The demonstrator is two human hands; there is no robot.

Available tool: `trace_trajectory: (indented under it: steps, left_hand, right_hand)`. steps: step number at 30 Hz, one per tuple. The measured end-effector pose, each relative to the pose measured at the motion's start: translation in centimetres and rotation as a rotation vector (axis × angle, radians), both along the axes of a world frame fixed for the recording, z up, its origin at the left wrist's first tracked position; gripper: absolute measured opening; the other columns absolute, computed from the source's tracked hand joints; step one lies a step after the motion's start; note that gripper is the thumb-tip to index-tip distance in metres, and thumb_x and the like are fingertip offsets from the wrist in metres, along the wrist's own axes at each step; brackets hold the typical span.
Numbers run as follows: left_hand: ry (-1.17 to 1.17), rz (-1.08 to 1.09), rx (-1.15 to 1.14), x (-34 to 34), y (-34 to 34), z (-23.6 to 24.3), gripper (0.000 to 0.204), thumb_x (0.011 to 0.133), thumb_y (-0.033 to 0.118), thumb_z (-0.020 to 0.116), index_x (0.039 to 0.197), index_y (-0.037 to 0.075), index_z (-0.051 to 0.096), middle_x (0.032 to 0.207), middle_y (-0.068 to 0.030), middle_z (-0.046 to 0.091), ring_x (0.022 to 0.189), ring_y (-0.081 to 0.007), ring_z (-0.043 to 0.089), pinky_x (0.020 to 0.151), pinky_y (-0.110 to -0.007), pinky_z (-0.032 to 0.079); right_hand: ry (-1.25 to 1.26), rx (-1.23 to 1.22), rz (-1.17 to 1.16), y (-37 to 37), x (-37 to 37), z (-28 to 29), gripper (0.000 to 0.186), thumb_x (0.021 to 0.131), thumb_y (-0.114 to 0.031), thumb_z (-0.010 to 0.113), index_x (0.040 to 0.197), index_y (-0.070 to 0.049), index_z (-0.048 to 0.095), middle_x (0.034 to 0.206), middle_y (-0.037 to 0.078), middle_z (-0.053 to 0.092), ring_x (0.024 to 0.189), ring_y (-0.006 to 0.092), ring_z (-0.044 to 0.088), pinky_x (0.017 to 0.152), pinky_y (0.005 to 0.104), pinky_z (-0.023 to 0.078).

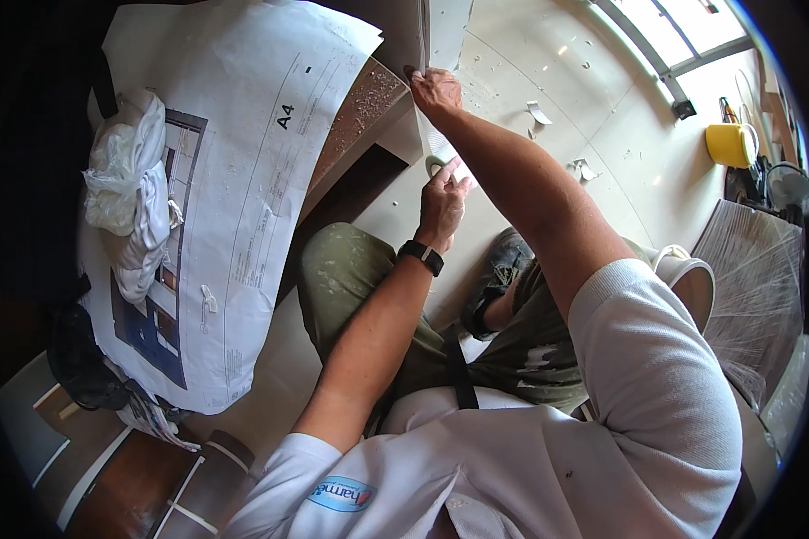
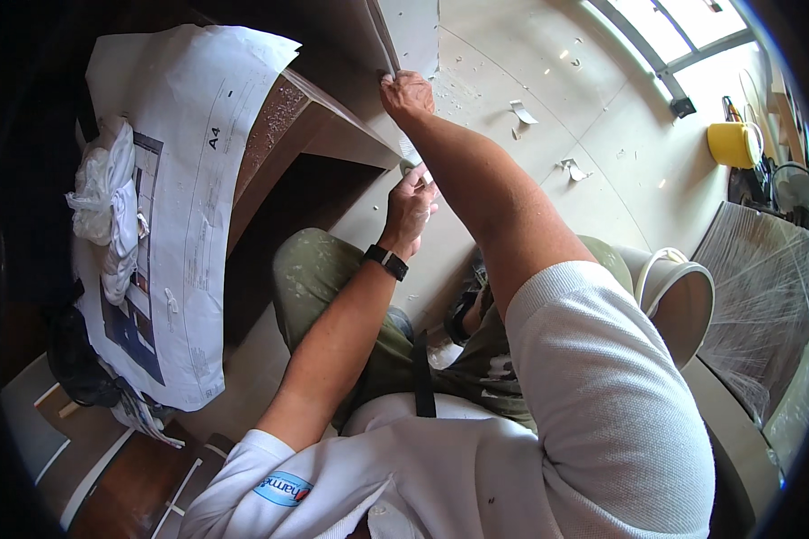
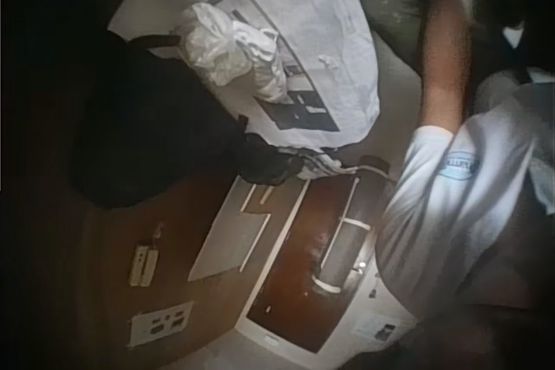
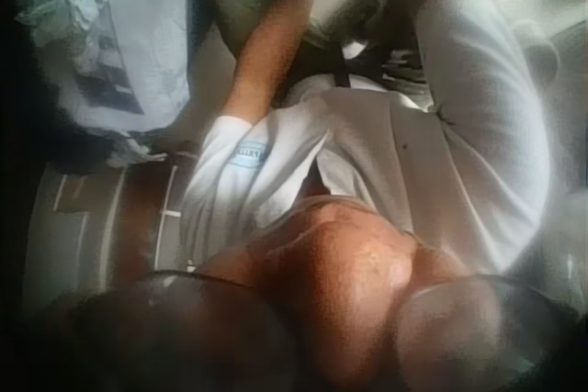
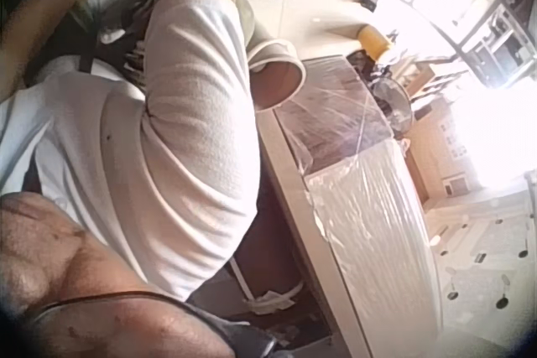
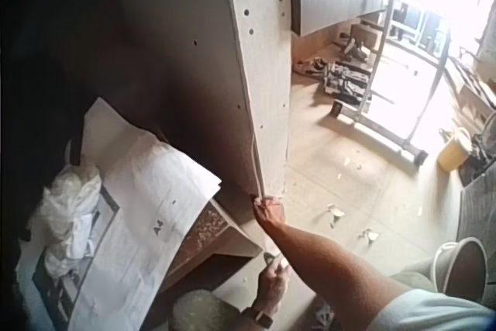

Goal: The person applies mesh tape to a corner joint, cuts the tape with a utility knife, and then applies plaster over the mesh with a putty knife.

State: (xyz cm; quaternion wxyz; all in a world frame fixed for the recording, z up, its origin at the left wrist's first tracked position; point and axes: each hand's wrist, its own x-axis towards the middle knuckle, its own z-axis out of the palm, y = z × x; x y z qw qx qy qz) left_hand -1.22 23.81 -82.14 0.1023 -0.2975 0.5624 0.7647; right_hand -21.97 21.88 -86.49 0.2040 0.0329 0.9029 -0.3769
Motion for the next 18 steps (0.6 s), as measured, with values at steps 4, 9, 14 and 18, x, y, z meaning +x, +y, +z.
trace_trajectory:
  steps: [4,9,14,18]
  left_hand:
    - [0.028,-0.022,0.01,0.0,0.2,-0.4,0.06,0.098,0.019,0.064,0.153,0.005,0.046,0.14,-0.0151,0.06,0.127,-0.0281,0.06,0.096,-0.041,0.049]
    - [0.041,-0.007,-0.02,0.1,-0.2,-1.2,0.062,0.097,0.021,0.066,0.154,0.006,0.046,0.141,-0.0151,0.06,0.126,-0.0293,0.062,0.099,-0.044,0.048]
    - [0.034,-0.024,-0.021,0.0,0.0,-0.8,0.063,0.096,0.021,0.066,0.154,0.006,0.045,0.139,-0.0158,0.061,0.128,-0.0301,0.061,0.101,-0.046,0.048]
    - [0.011,0.024,0.055,-0.4,0.2,1.0,0.056,0.097,0.009,0.062,0.148,-0.007,0.048,0.148,-0.0268,0.052,0.136,-0.0302,0.053,0.115,-0.037,0.041]
  right_hand:
    - [0.045,0.033,0.006,0.8,-1.6,-2.5,0.054,0.093,-0.054,0.061,0.107,-0.003,0.075,0.109,0.026,0.073,0.107,0.0429,0.07,0.093,0.048,0.055]
    - [-0.091,0.066,-0.061,0.7,-1.4,-0.1,0.071,0.088,-0.065,0.066,0.106,0.004,0.074,0.111,0.028,0.073,0.107,0.0425,0.072,0.09,0.0484,0.057]
    - [-0.106,0.102,-0.088,0.9,-1.9,-1.0,0.076,0.085,-0.07,0.069,0.107,0.003,0.075,0.113,0.027,0.073,0.108,0.0418,0.072,0.09,0.0483,0.057]
    - [-0.101,0.112,-0.109,0.7,-2.1,-1.8,0.075,0.084,-0.071,0.07,0.108,0.0,0.075,0.112,0.025,0.074,0.107,0.0407,0.072,0.091,0.0474,0.057]
